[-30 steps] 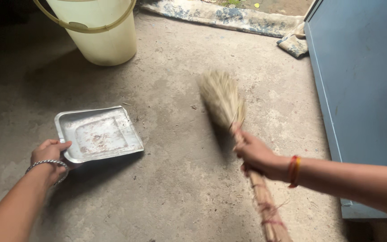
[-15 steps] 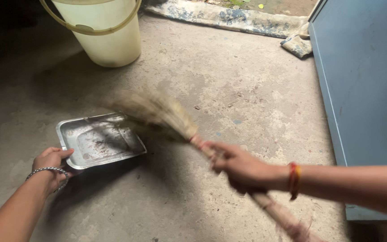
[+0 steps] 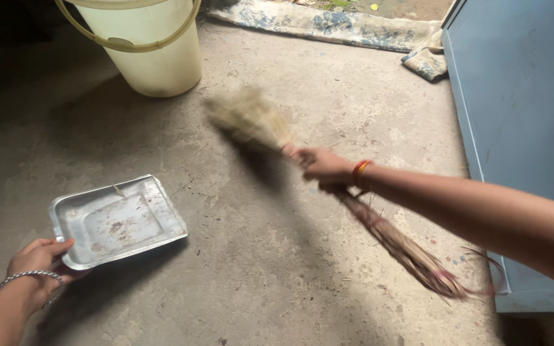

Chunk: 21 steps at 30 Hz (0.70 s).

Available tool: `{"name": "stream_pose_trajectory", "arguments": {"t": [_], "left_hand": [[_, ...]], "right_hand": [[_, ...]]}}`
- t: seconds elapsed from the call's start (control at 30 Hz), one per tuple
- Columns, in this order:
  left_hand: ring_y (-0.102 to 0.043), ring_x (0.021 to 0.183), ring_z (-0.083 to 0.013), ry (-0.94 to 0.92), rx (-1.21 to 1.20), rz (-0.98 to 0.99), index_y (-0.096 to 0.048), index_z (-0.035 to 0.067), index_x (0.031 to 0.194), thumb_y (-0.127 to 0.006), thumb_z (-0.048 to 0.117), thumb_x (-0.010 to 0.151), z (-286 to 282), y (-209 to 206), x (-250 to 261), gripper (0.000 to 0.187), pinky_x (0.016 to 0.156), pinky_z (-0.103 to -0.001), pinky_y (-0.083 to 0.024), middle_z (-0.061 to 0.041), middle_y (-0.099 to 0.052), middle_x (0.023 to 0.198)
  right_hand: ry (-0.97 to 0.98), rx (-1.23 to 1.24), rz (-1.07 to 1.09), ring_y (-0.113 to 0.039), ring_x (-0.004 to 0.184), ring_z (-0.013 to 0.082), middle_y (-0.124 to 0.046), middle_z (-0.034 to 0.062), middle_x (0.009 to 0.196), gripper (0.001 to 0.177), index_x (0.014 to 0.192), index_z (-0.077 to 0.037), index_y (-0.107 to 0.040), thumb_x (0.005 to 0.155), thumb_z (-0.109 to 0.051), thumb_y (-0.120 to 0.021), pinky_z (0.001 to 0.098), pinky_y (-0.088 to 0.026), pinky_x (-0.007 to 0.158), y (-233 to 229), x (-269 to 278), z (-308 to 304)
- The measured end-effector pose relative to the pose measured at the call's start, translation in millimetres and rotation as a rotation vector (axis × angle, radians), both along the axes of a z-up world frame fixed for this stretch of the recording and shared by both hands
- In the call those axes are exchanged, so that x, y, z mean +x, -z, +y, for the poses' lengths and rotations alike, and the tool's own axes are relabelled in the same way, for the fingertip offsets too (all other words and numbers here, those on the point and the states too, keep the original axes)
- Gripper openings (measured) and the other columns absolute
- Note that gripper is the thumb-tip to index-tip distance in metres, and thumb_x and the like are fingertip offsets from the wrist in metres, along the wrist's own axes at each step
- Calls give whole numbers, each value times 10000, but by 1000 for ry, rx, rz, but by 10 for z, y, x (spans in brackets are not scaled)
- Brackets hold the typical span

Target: The person sweeps dirt on a concrete floor using a short broom, gathers the debris into a metal dustpan, and empties the dustpan into a white plastic bucket.

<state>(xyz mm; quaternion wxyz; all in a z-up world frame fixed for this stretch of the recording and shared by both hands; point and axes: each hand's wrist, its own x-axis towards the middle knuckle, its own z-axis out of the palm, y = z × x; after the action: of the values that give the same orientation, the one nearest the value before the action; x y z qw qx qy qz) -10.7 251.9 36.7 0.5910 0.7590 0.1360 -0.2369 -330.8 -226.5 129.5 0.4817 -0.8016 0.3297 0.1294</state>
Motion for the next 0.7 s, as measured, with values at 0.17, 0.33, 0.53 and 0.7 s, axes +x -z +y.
{"name": "stream_pose_trajectory", "arguments": {"t": [0.17, 0.33, 0.53, 0.7], "left_hand": [[-664, 1054, -348, -18, -22, 9, -528, -18, 1171, -606, 62, 989, 73, 12, -11, 213, 887, -636, -591, -205, -612, 1181], [-656, 1043, -321, -24, -29, 17, -524, 4, 1146, -617, 62, 985, 103, -25, -83, 195, 892, -649, -581, -174, -603, 1152], [-647, 1084, -298, -55, -25, 45, -540, 20, 1123, -612, 59, 973, 271, -31, -130, 171, 907, -662, -575, -155, -611, 1145], [-635, 1091, -311, -84, -19, 52, -540, 21, 1144, -615, 63, 978, 593, 120, -88, 187, 920, -677, -556, -163, -603, 1156]], "right_hand": [[-271, 93, 73, -521, 493, 100, -574, 55, 867, 761, 1575, -268, -326, 888, -41, -563, 244, -505, 425, -89, -332, 759], [-228, 271, 48, -475, 465, 114, -512, 11, 780, 785, 1574, -316, -355, 868, -78, -601, 258, -469, 388, -489, -751, 813], [243, 103, 57, -473, 445, 161, -549, 82, 768, 674, 1546, -286, -347, 941, -139, -608, 302, -451, 383, -703, -900, 430], [454, 148, 103, -474, 472, 177, -553, 114, 825, 662, 1549, -195, -303, 938, -10, -478, 294, -457, 402, -346, -881, 457]]}}
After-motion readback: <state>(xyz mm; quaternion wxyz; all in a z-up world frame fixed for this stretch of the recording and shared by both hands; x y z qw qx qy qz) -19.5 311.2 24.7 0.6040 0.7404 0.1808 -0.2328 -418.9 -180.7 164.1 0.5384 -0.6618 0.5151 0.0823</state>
